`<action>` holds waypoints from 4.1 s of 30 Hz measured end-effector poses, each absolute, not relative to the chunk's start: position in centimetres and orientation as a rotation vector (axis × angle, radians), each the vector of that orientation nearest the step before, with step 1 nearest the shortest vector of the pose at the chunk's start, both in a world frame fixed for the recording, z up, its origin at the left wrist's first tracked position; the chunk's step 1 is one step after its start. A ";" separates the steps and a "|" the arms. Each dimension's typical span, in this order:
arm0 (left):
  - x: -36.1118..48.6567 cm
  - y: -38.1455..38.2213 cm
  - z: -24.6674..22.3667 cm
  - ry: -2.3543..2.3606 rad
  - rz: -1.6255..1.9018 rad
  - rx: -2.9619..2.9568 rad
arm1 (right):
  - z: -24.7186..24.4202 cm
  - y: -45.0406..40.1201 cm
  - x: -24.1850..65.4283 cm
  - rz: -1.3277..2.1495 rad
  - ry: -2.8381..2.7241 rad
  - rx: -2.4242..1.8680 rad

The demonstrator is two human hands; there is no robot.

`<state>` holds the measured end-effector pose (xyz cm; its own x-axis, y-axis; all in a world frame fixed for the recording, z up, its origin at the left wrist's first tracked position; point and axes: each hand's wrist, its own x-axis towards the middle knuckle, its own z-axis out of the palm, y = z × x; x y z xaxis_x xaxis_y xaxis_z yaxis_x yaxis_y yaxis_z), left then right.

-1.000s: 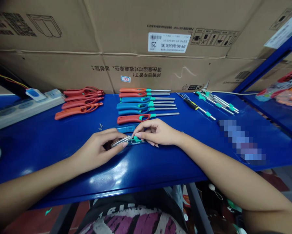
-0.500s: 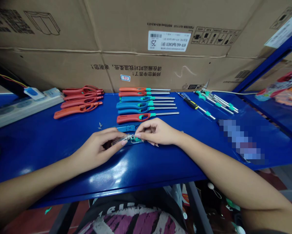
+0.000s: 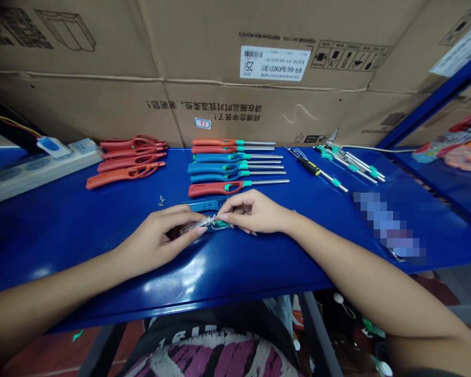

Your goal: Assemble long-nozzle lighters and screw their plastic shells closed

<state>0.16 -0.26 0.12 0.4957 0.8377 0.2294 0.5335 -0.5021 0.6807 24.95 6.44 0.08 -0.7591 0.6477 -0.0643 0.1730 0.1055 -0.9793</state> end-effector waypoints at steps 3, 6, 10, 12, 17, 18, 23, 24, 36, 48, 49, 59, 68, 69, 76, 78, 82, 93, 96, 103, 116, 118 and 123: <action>0.2 -0.3 0.2 1.127 0.752 2.205 | 0.1 6.4 25.0 1.687 -2.021 -0.810; 0.2 -0.3 0.2 1.127 0.731 2.214 | 0.1 6.4 25.0 1.682 -2.028 -0.794; 0.2 -0.3 0.1 1.128 0.728 2.224 | 0.1 6.5 25.0 1.701 -2.021 -0.787; 0.2 -0.3 0.1 1.126 0.742 2.216 | 0.2 6.5 25.0 1.712 -2.025 -0.795; 0.2 -0.3 0.2 1.131 0.748 2.205 | 0.2 6.5 25.0 1.709 -2.032 -0.810; 0.2 -0.3 0.3 1.134 0.746 2.204 | 0.2 6.5 25.1 1.712 -2.032 -0.812; 0.3 -0.4 0.4 1.134 0.735 2.204 | 0.2 6.5 25.1 1.717 -2.029 -0.801; 0.3 -0.4 0.3 1.132 0.737 2.206 | 0.2 6.5 25.1 1.715 -2.031 -0.798; 0.3 -0.3 -0.1 1.065 0.742 2.227 | 0.5 6.3 24.6 1.582 -2.123 -0.741; 0.4 -0.4 -0.4 1.058 0.742 2.239 | 0.3 6.3 24.5 1.446 -2.211 -0.723; 0.4 -0.4 -0.5 1.056 0.745 2.236 | 0.2 6.2 24.5 1.434 -2.215 -0.725; 0.5 -0.5 -0.6 1.085 0.738 2.218 | 0.0 5.9 24.3 1.407 -2.197 -0.775; 0.7 -0.5 -0.6 1.120 0.786 2.206 | 0.2 5.9 24.2 1.541 -2.081 -0.830; 0.7 -0.5 -0.6 1.120 0.801 2.205 | 0.3 6.1 24.2 1.600 -2.051 -0.845; 0.7 -0.6 -0.7 1.137 0.777 2.211 | 0.4 6.1 24.1 1.676 -1.955 -0.863; 0.8 -0.7 -0.7 1.148 0.767 2.207 | 0.3 5.9 24.0 1.668 -1.937 -0.861; 0.9 -0.7 -0.9 1.146 0.781 2.171 | 0.1 5.6 23.8 1.646 -1.938 -0.868; 0.7 -0.5 -0.7 1.165 0.842 2.169 | -0.1 6.0 23.7 1.636 -1.864 -0.845; 0.8 -0.5 -0.7 1.169 0.812 2.162 | 0.1 5.8 23.6 1.615 -1.875 -0.860; 0.7 -0.5 -0.6 1.171 0.765 2.172 | 0.3 5.5 23.4 1.579 -1.900 -0.890; 0.3 -0.3 -0.1 1.169 0.819 2.262 | -0.2 6.0 23.9 1.613 -1.910 -0.859; 0.1 -0.4 0.1 1.208 0.827 2.254 | 0.0 6.0 23.9 1.610 -1.900 -0.854; -0.4 -0.3 1.0 1.270 0.737 2.340 | 0.3 6.2 24.0 1.591 -1.893 -0.880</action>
